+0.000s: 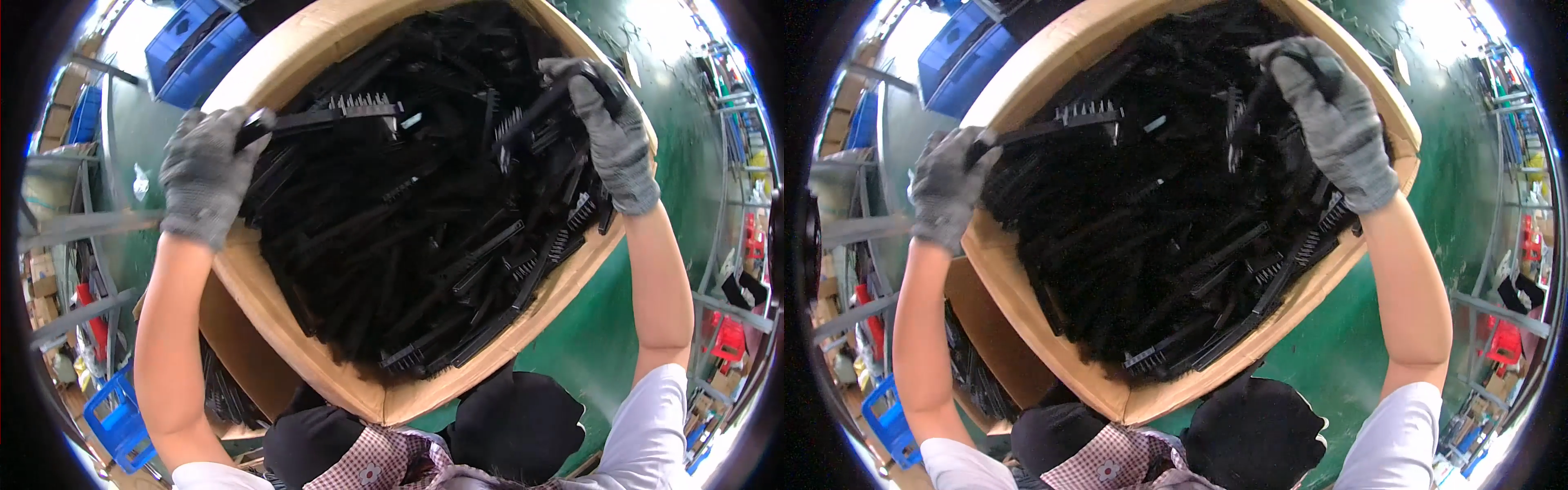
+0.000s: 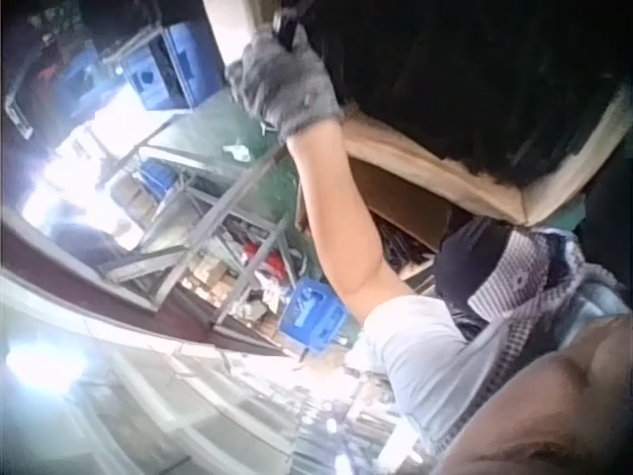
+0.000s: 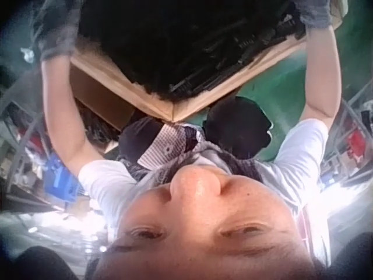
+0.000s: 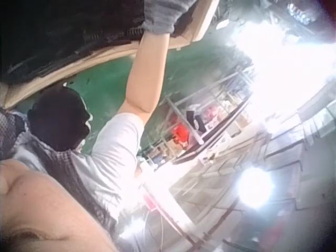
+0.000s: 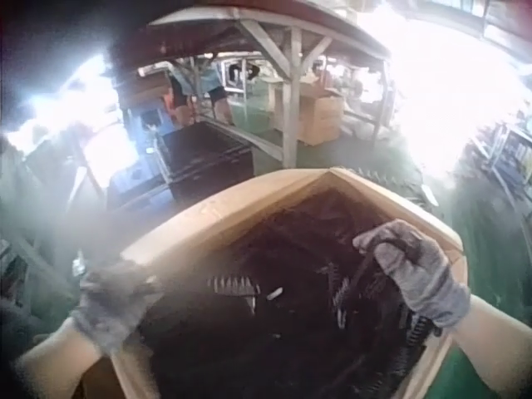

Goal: The person sorts black plastic components by hand, transferring them from a large shipping box into a smaller cardboard container.

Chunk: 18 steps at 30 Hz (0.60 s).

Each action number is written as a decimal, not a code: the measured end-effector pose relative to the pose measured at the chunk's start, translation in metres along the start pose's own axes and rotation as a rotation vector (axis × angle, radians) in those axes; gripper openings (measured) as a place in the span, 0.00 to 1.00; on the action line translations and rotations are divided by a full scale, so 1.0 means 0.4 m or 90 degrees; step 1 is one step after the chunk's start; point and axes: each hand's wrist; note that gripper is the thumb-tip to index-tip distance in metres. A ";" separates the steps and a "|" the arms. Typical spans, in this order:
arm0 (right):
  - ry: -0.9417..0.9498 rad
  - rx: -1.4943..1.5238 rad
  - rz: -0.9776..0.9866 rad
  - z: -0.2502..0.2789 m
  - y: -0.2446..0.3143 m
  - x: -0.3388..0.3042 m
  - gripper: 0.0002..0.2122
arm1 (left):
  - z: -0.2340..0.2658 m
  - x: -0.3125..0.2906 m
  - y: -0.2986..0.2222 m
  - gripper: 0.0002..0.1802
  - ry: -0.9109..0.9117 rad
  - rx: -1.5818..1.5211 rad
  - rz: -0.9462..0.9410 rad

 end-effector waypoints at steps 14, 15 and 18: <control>0.408 0.257 -0.096 -0.568 0.349 -0.106 0.10 | 0.215 -0.919 0.289 0.13 -0.175 -0.109 0.573; 0.389 0.205 0.006 -0.638 0.370 -0.118 0.10 | 0.196 -0.982 0.291 0.13 -0.181 -0.114 0.582; 0.479 0.404 -0.084 -0.845 0.491 -0.213 0.14 | 0.204 -1.137 0.288 0.14 -0.113 0.016 0.575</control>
Point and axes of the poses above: each hand's wrist, its own x-axis towards the middle knuckle, its own z-axis out of the back of the hand, y = z × x, and after that the axes turned 14 degrees about -z, right-handed
